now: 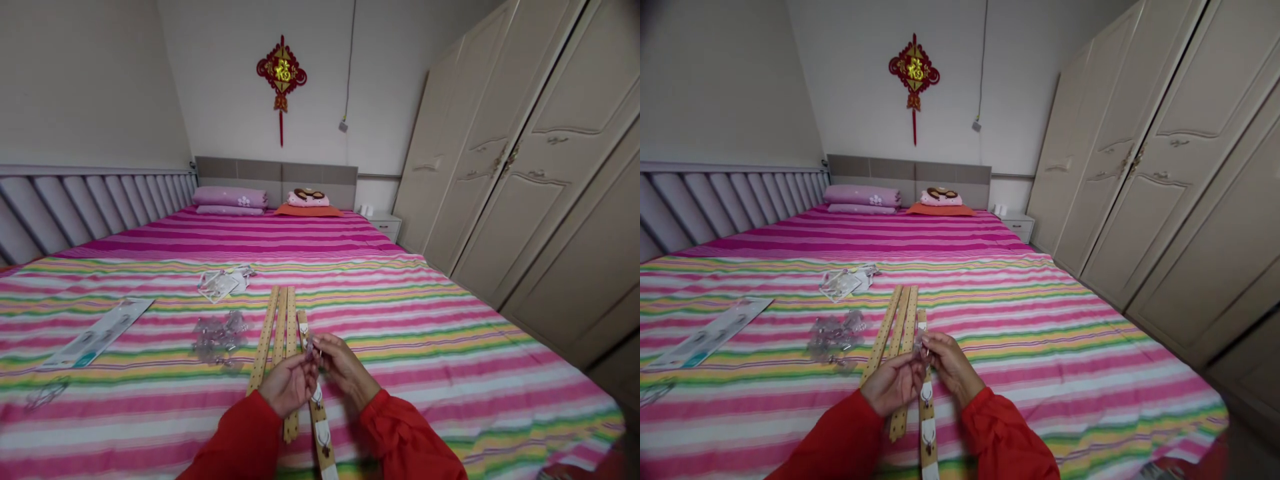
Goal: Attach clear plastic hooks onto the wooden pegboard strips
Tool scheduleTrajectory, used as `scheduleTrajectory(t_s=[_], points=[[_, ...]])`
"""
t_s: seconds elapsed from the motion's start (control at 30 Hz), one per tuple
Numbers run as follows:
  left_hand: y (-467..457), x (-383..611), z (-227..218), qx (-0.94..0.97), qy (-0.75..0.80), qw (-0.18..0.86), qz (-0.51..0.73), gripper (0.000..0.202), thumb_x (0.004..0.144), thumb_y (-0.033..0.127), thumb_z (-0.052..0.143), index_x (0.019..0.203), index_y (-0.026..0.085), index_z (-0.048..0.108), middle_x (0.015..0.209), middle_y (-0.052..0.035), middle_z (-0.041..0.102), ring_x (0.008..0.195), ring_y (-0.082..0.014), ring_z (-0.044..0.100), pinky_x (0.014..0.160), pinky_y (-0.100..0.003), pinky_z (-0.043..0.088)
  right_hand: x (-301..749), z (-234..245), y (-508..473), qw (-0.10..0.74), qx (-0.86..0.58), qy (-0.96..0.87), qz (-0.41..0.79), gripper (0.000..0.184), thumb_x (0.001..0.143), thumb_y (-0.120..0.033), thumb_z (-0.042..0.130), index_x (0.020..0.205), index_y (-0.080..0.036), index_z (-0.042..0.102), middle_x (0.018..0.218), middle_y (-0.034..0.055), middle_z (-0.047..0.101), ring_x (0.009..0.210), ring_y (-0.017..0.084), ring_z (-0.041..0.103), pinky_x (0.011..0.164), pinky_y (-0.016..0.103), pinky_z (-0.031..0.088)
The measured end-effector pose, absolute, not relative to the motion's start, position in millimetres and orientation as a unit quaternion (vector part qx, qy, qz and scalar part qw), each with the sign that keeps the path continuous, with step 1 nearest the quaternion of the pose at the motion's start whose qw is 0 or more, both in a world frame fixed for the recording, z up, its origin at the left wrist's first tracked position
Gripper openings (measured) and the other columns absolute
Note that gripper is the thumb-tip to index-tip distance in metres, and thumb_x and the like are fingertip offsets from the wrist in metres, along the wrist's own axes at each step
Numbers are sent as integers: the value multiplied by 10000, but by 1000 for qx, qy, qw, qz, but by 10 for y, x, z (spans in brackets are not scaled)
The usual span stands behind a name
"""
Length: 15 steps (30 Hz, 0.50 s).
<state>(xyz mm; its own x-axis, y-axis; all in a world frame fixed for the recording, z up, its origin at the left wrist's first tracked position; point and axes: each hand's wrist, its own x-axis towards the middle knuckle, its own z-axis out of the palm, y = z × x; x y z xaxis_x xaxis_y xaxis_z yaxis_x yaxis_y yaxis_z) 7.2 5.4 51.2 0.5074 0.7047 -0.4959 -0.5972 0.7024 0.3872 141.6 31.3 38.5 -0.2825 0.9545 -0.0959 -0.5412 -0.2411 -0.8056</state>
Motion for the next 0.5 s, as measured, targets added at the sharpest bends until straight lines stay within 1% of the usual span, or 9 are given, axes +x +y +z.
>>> scheduleTrajectory(t_s=[0.1, 0.2, 0.27, 0.37, 0.43, 0.5], points=[[190, 34, 475, 195, 432, 786, 396, 114, 836, 204, 581, 839, 103, 634, 744, -62, 693, 605, -94, 629, 557, -184, 453, 1444, 315, 466, 511, -325, -342, 718, 251, 569, -320, 837, 658, -153, 672, 565, -16, 618, 482, 76, 521, 483, 187, 412], [417, -36, 455, 280, 501, 679, 457, 115, 753, 234, 676, 768, 133, 624, 688, -23, 675, 588, -84, 610, 572, -184, 441, 1449, 271, 682, 520, -356, -360, 688, 307, 530, -374, 843, 651, -153, 668, 545, -13, 620, 485, 86, 541, 496, 199, 436], [600, -74, 442, 326, 509, 634, 483, 175, 681, 269, 729, 720, 142, 615, 642, 7, 649, 571, -77, 588, 581, -187, 432, 1431, 252, 841, 529, -377, -380, 658, 309, 524, -386, 834, 634, -153, 664, 533, -12, 623, 469, 85, 533, 489, 206, 435], [874, -95, 401, 401, 510, 582, 490, 234, 580, 293, 770, 668, 142, 615, 597, 20, 622, 568, -90, 570, 591, -210, 433, 1384, 221, 1080, 533, -411, -411, 614, 282, 530, -367, 810, 652, -148, 682, 525, -12, 628, 446, 88, 515, 483, 227, 429], [1036, -91, 354, 438, 520, 547, 489, 238, 542, 278, 773, 656, 142, 613, 577, 21, 611, 563, -100, 565, 582, -221, 430, 1353, 192, 1230, 541, -429, -419, 590, 268, 513, -336, 799, 669, -145, 694, 513, -18, 622, 444, 92, 507, 476, 234, 418], [1171, -82, 296, 454, 532, 526, 484, 230, 532, 253, 764, 660, 144, 608, 553, 25, 600, 549, -105, 559, 571, -225, 427, 1328, 153, 1364, 549, -437, -419, 576, 256, 501, -313, 784, 672, -145, 694, 490, -28, 607, 436, 96, 496, 458, 236, 400]])
